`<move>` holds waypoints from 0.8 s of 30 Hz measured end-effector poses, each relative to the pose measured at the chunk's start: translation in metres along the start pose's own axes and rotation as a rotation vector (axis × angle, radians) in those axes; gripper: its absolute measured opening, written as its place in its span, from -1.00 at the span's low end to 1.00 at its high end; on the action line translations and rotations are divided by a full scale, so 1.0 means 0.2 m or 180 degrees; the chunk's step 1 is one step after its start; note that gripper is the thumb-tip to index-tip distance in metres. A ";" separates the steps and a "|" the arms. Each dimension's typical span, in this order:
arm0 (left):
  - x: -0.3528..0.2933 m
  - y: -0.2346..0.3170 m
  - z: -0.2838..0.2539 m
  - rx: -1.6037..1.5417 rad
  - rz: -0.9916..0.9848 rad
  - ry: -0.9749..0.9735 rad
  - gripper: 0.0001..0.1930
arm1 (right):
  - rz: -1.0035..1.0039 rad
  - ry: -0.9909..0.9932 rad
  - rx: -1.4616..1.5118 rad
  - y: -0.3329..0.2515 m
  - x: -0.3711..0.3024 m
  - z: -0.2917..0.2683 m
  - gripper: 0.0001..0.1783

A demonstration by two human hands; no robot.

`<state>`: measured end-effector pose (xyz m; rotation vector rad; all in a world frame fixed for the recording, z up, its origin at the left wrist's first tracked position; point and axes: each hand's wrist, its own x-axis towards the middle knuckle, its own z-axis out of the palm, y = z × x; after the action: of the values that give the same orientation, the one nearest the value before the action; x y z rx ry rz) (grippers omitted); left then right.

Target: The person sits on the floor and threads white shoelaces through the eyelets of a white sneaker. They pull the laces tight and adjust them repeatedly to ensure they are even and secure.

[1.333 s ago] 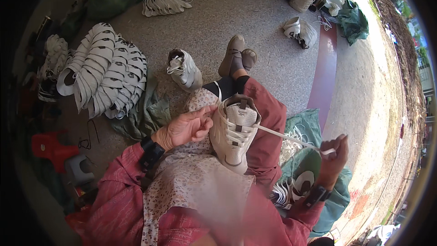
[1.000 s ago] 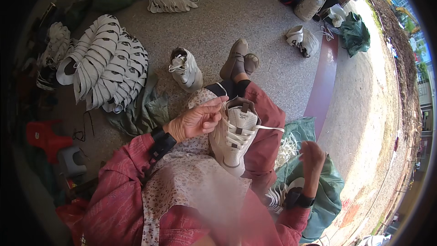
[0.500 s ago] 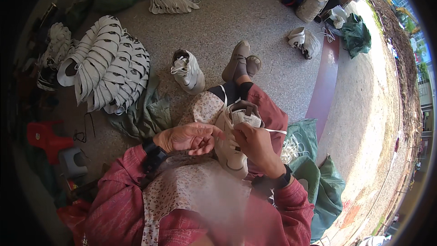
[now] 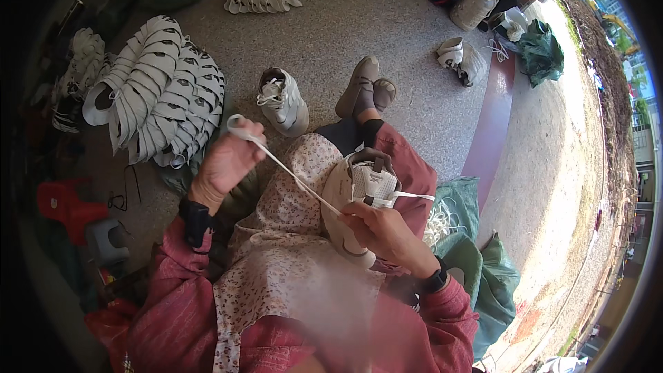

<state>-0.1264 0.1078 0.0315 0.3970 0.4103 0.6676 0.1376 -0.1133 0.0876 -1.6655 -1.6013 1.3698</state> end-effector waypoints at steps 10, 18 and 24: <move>-0.14 0.31 -0.15 -0.0572 0.0314 -0.0413 -0.75 | 0.0599 0.0290 0.1367 -0.04 0.00 -0.04 -0.51; -0.03 -0.03 0.03 0.2383 -0.0443 0.0000 -0.73 | 0.1128 0.0271 0.1587 0.02 0.00 -0.04 -0.53; 0.10 -0.41 0.18 0.3695 -0.0190 -0.1055 -0.73 | 0.1019 0.0265 0.1631 0.06 -0.01 -0.03 -0.53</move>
<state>-0.0522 0.0543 0.0171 1.5645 0.4583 0.2295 0.1493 -0.1157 0.0813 -1.6642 -0.8551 1.6646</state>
